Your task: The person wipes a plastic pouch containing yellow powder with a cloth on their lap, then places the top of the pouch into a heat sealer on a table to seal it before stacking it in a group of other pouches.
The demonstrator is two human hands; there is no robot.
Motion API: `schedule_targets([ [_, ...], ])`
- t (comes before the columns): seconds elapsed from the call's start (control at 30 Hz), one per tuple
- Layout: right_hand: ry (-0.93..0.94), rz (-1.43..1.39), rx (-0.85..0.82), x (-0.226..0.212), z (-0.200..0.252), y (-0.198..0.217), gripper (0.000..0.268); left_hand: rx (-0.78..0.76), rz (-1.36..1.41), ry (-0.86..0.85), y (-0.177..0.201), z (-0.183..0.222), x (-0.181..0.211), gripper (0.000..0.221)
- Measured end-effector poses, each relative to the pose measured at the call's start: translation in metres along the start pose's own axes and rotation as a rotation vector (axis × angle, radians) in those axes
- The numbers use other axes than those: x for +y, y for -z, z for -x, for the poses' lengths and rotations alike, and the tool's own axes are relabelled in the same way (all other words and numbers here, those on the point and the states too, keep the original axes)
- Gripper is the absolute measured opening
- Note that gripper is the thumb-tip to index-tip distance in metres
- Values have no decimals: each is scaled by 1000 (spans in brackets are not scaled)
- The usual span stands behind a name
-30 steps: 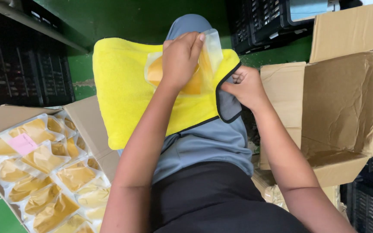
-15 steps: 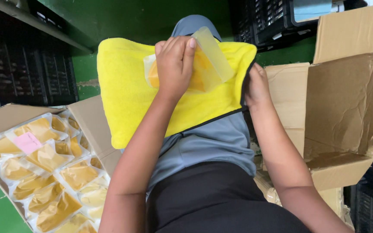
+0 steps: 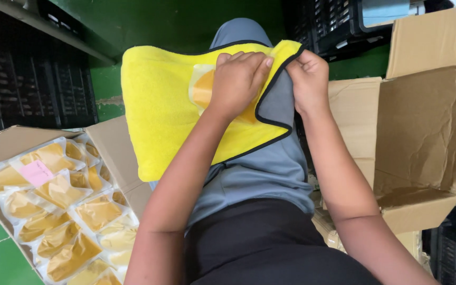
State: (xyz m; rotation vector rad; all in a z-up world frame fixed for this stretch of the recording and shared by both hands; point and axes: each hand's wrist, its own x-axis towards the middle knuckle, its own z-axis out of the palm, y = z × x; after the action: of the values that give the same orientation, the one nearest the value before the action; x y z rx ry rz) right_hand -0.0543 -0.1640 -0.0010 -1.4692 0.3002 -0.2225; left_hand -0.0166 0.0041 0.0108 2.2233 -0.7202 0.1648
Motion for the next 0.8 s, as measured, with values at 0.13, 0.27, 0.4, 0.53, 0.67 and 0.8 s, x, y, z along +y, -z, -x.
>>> schedule_targets([
  [0.13, -31, -44, 37, 1, 2, -10, 20, 19, 21, 48, 2, 1, -5, 34],
  [0.27, 63, 41, -161, 9, 13, 3, 32, 61, 47, 102, -2, 0, -11, 36],
  [0.4, -12, 189, -250, 8, 41, 14, 24, 122, 102, 119, 8, -4, -14, 37],
  [0.53, -54, 242, -255, 4, 47, 47, 32, 125, 156, 166, 33, -4, -10, 39],
  [0.67, -84, 625, -137, -35, 37, 66, 36, -18, 180, 49, 66, -3, -1, 30],
  [0.8, 147, 523, -145, -70, 33, 60, 37, -55, 157, -105, 91, 0, 11, 24],
])
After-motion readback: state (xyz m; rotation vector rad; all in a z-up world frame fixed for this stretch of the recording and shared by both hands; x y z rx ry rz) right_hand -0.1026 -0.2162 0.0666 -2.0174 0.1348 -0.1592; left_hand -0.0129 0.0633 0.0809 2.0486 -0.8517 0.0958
